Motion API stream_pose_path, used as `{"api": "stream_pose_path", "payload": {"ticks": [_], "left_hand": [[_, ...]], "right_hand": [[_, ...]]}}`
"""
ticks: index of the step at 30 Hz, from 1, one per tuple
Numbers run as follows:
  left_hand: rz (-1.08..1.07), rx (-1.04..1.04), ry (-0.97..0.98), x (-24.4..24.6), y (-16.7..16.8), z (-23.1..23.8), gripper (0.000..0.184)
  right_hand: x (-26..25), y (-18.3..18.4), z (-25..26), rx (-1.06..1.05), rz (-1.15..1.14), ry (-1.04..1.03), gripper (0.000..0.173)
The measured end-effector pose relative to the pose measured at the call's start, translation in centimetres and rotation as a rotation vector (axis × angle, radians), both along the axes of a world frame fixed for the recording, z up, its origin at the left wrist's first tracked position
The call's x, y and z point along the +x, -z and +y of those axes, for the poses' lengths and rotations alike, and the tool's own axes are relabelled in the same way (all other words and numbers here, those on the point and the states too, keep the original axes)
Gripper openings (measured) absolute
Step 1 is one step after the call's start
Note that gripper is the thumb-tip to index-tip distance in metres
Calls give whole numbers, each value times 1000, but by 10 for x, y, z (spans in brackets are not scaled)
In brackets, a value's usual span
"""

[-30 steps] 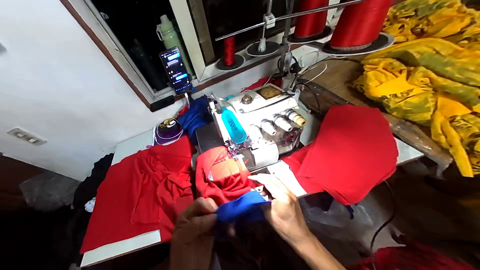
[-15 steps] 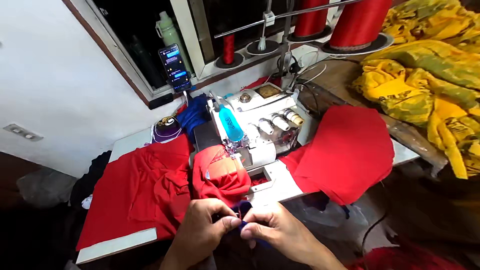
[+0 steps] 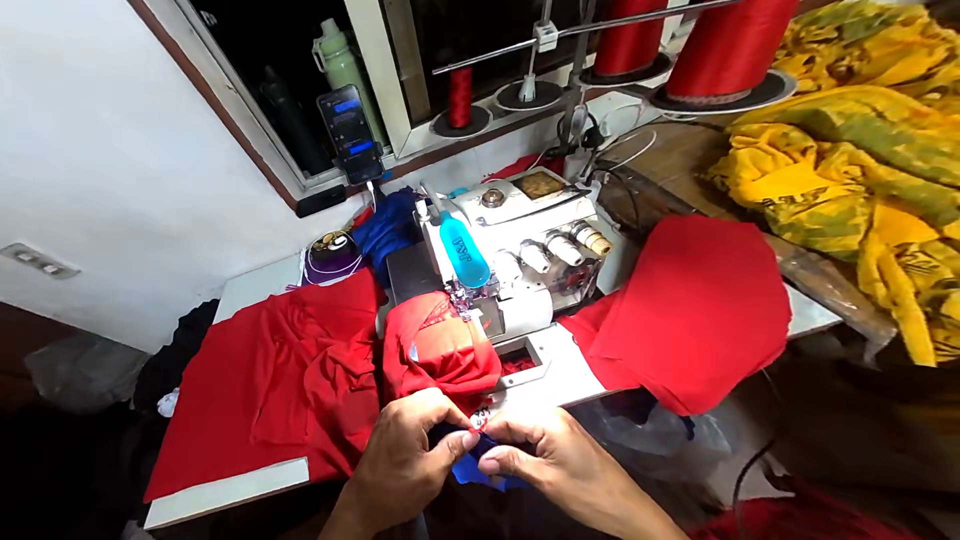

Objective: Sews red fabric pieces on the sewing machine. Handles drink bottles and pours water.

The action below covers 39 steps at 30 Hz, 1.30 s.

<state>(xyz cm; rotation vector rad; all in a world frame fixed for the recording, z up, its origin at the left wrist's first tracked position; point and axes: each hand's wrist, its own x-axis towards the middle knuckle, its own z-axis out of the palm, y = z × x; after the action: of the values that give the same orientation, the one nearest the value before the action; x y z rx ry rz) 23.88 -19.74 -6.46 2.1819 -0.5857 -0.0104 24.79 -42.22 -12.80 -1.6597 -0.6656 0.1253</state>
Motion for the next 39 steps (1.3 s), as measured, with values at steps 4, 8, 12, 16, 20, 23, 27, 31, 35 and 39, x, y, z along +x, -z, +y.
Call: {"api": "stream_pose_path", "payload": {"ticks": [4, 8, 12, 16, 20, 23, 27, 31, 35, 39], "left_hand": [[-83, 92, 0, 24, -17, 1, 20], [-212, 203, -18, 81, -17, -1, 11], [-140, 162, 24, 123, 9, -4, 8], [-56, 129, 140, 100, 26, 1, 14], [-151, 211, 335, 95, 12, -2, 16], [-171, 405, 485, 100, -10, -14, 12], [-195, 520, 437, 96, -18, -11, 19], [-276, 383, 294, 85, -27, -2, 17], [-278, 321, 192, 75, -32, 1, 13], [-323, 293, 100, 67, -31, 2, 11]], "right_hand": [[10, -13, 4, -98, -61, 229, 25], [36, -3, 26, -146, -191, 639, 17], [47, 5, 49, 76, 277, 693, 13], [19, 12, 35, 299, 562, 413, 12], [5, 20, 28, 152, 258, 425, 17], [0, 17, 27, 38, -1, 510, 18], [-3, 17, 27, 40, -107, 540, 17], [-4, 14, 30, 45, -87, 578, 13], [0, 9, 32, 55, -87, 580, 12], [2, 3, 34, 62, -68, 618, 12]]}}
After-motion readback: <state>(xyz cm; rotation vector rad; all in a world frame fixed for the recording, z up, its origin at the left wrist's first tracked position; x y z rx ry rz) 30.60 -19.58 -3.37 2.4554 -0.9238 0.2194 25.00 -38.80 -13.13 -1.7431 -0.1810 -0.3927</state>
